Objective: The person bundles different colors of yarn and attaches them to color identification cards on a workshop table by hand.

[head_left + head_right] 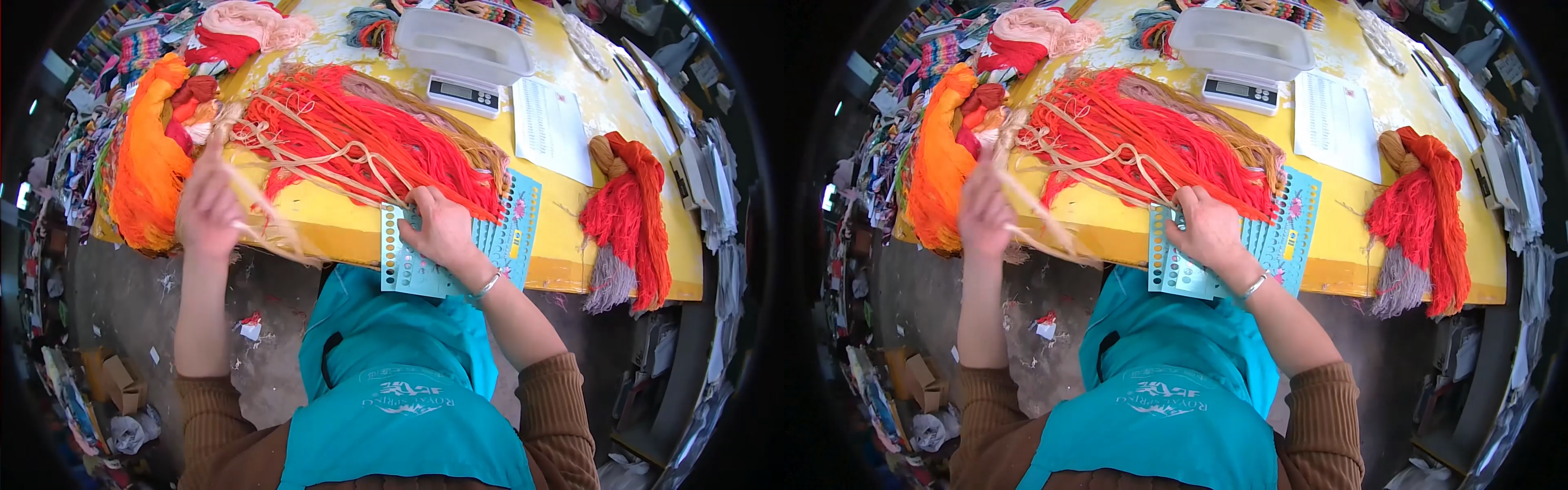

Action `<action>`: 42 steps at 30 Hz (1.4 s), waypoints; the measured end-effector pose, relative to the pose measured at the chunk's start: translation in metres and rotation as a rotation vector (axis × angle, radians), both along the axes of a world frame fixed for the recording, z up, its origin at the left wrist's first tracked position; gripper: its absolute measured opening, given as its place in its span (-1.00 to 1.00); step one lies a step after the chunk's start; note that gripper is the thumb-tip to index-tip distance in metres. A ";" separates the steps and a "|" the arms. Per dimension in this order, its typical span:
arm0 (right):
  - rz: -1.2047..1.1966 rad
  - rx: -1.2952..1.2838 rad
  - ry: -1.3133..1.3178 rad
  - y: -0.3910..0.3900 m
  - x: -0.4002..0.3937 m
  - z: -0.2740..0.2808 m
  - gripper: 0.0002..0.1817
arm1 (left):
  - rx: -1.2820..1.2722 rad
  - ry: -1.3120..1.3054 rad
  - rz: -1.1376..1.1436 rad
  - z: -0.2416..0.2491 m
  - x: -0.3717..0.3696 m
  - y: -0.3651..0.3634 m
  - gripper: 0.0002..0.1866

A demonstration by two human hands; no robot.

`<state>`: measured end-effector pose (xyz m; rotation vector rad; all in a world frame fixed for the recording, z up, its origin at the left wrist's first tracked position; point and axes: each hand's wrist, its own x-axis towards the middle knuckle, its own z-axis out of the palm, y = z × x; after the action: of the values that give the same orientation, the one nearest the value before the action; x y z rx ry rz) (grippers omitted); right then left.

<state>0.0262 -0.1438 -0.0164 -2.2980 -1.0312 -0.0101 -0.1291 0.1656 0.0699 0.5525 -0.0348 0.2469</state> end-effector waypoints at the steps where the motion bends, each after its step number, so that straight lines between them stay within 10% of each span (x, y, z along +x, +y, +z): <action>1: 0.015 0.006 -0.003 0.000 0.000 -0.001 -0.65 | -0.049 -0.127 0.030 0.017 -0.010 -0.005 -0.54; 6: -0.019 0.137 0.041 0.003 0.001 0.000 -0.69 | -0.043 -0.047 -0.123 -0.015 -0.015 -0.022 -0.69; 10: 0.005 0.152 -0.044 0.000 0.002 -0.001 -0.76 | 1.237 0.284 0.087 -0.044 0.036 -0.109 -0.84; 14: 0.048 0.103 -0.094 0.001 0.000 0.008 -0.84 | 1.566 0.320 0.157 -0.070 0.068 -0.140 -0.88; 42: 0.098 0.122 -0.035 0.006 0.023 -0.012 -0.91 | 2.069 0.336 0.135 -0.081 0.094 -0.137 -0.87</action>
<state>0.0495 -0.1379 -0.0288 -2.1432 -1.1284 -0.0718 -0.0352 0.0289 -0.0110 2.6542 0.0960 0.1678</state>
